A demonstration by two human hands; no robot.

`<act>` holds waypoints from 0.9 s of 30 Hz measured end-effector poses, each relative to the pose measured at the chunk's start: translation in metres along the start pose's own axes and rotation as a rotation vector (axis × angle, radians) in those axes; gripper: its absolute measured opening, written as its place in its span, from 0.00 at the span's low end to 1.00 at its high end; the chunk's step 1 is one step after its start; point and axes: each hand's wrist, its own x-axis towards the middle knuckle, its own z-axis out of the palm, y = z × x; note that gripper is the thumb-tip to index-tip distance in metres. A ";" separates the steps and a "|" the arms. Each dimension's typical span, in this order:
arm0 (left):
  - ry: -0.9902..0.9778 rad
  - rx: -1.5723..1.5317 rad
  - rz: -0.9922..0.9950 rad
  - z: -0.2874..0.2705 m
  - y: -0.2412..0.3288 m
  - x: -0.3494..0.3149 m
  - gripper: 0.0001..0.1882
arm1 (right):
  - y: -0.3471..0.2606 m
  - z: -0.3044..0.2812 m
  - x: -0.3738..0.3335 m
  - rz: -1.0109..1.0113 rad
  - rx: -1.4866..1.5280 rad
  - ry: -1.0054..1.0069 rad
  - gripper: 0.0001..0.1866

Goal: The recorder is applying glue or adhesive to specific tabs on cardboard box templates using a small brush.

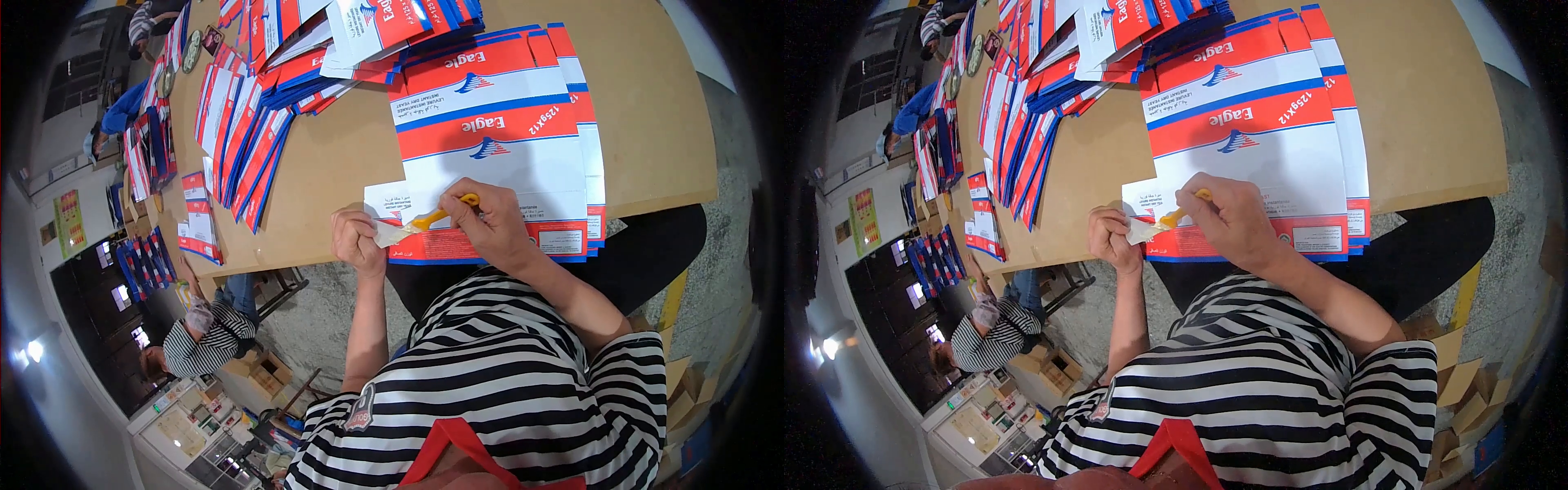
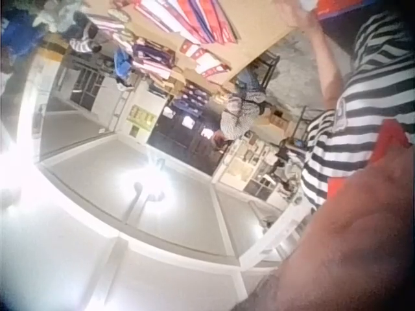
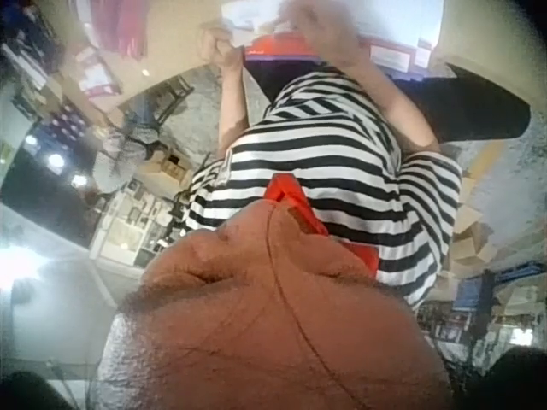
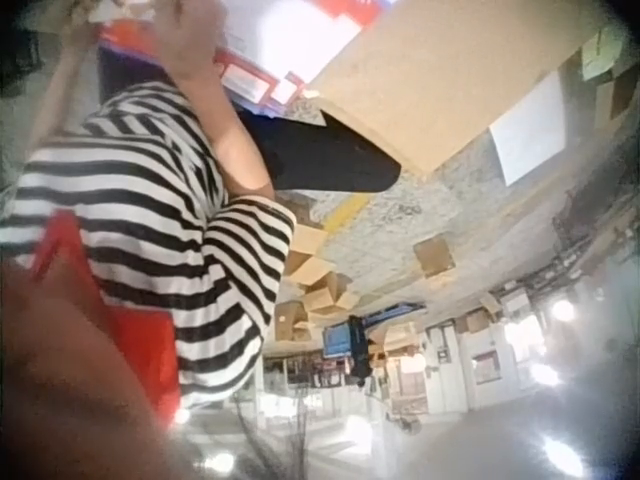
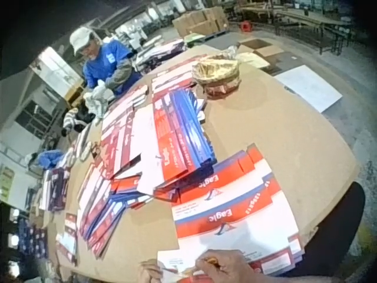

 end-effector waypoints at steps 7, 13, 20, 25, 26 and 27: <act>0.028 -0.027 -0.016 0.002 0.002 0.000 0.08 | 0.000 0.002 -0.001 -0.030 0.047 0.043 0.12; 0.026 -0.042 -0.032 0.003 0.003 0.000 0.08 | -0.002 -0.003 -0.003 0.002 -0.017 0.031 0.11; 0.019 -0.038 -0.028 0.001 -0.001 -0.002 0.08 | 0.002 0.003 -0.001 -0.075 -0.005 0.055 0.11; 0.028 -0.025 -0.030 0.001 0.000 -0.001 0.08 | -0.006 -0.002 -0.004 -0.074 -0.046 0.070 0.11; 0.030 -0.026 -0.029 0.001 0.000 -0.001 0.08 | -0.007 -0.002 -0.004 -0.089 -0.033 0.083 0.11; 0.026 -0.022 -0.025 0.000 0.000 -0.001 0.08 | -0.009 -0.002 -0.004 -0.103 -0.020 0.096 0.11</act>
